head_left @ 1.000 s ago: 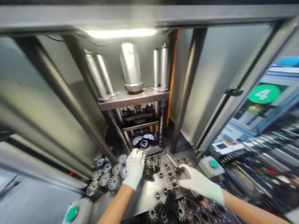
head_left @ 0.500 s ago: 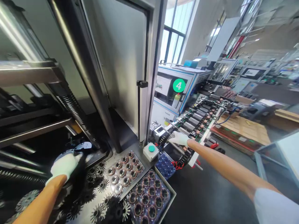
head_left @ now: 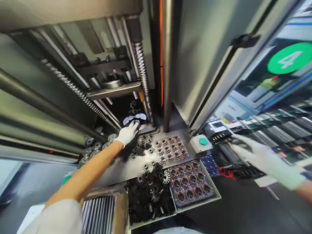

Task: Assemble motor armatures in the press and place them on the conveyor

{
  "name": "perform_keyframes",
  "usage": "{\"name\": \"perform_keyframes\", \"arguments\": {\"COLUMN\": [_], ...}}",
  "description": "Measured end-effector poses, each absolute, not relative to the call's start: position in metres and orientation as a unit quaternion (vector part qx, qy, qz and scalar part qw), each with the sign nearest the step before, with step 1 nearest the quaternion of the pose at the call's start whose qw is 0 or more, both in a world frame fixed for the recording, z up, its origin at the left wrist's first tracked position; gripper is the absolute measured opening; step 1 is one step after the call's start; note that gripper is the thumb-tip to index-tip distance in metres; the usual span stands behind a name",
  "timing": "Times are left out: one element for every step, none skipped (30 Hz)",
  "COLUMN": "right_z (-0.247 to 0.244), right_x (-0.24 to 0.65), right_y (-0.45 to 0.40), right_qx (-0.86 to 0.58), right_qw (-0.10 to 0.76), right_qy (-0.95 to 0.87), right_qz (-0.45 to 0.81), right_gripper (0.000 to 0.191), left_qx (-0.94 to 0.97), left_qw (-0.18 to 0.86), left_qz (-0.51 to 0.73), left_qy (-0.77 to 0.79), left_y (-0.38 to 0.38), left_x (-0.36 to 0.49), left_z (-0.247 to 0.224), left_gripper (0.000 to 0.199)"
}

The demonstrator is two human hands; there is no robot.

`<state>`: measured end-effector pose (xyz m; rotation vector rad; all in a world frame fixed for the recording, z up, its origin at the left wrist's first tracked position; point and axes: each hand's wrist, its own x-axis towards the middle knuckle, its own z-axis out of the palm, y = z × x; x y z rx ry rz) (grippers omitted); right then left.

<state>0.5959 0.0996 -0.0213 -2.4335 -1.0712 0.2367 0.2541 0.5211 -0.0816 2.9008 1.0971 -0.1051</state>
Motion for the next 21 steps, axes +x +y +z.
{"name": "perform_keyframes", "arguments": {"right_z": [-0.025,-0.029,-0.033,-0.038,-0.043,-0.048,-0.052,-0.055,-0.058,-0.059,-0.060,-0.061,-0.063,-0.064,-0.066,-0.068,-0.070,-0.070,-0.070,-0.069,-0.066], "right_x": [0.571,0.542,0.508,0.474,0.441,0.410,0.383,0.361,0.343,0.328,0.318,0.310,0.305,0.303,0.302,0.303,0.305,0.308,0.311,0.314,0.318], "right_y": [0.109,0.123,0.140,0.161,0.185,0.210,0.236,0.260,0.281,0.299,0.312,0.322,0.327,0.330,0.332,0.331,0.330,0.328,0.326,0.322,0.318], "right_qx": [-0.867,-0.840,-0.805,-0.770,-0.737,-0.705,-0.682,-0.662,-0.646,-0.633,-0.621,-0.612,-0.609,-0.612,-0.620,-0.631,-0.646,-0.661,-0.674,-0.682,-0.683], "right_qw": [0.232,0.227,0.218,0.209,0.197,0.176,0.147,0.104,0.048,-0.011,-0.063,-0.101,-0.119,-0.118,-0.098,-0.066,-0.029,0.015,0.065,0.117,0.170], "right_qy": [-0.414,-0.449,-0.497,-0.544,-0.593,-0.642,-0.680,-0.712,-0.736,-0.750,-0.757,-0.760,-0.760,-0.760,-0.759,-0.755,-0.746,-0.732,-0.713,-0.688,-0.660], "right_qz": [0.151,0.203,0.240,0.258,0.258,0.246,0.226,0.209,0.198,0.192,0.192,0.192,0.190,0.183,0.172,0.163,0.161,0.167,0.185,0.219,0.261], "right_gripper": [0.050,0.048,0.046,0.043,0.041,0.040,0.039,0.039,0.037,0.034,0.030,0.025,0.022,0.022,0.022,0.023,0.024,0.025,0.026,0.029,0.033], "left_qx": [0.945,0.950,0.949,0.947,0.946,0.945,0.944,0.942,0.941,0.938,0.933,0.924,0.909,0.884,0.851,0.822,0.823,0.835,0.844,0.854,0.859], "left_qw": [0.017,0.017,0.019,0.019,0.019,0.017,0.015,0.011,0.006,-0.002,-0.014,-0.028,-0.044,-0.068,-0.088,-0.095,-0.079,-0.059,-0.043,-0.036,-0.039], "left_qz": [-0.040,-0.044,-0.044,-0.042,-0.039,-0.037,-0.034,-0.029,-0.024,-0.009,0.016,0.045,0.091,0.133,0.154,0.152,0.118,0.084,0.056,0.042,0.043], "left_qy": [0.324,0.310,0.311,0.317,0.321,0.324,0.328,0.333,0.339,0.347,0.359,0.378,0.403,0.443,0.494,0.541,0.550,0.541,0.531,0.518,0.509], "left_y": [0.526,0.531,0.534,0.535,0.534,0.531,0.525,0.518,0.509,0.499,0.489,0.479,0.469,0.461,0.453,0.448,0.443,0.440,0.438,0.437,0.437], "left_x": [0.248,0.244,0.244,0.247,0.252,0.257,0.259,0.256,0.247,0.229,0.202,0.167,0.126,0.081,0.036,-0.006,-0.041,-0.067,-0.082,-0.086,-0.081], "left_z": [-0.082,-0.082,-0.081,-0.080,-0.077,-0.072,-0.067,-0.060,-0.052,-0.045,-0.039,-0.035,-0.033,-0.035,-0.040,-0.047,-0.056,-0.064,-0.071,-0.076,-0.078], "left_gripper": [0.052,0.051,0.051,0.050,0.050,0.049,0.050,0.051,0.053,0.055,0.056,0.057,0.056,0.056,0.056,0.054,0.051,0.051,0.050,0.050,0.050]}}
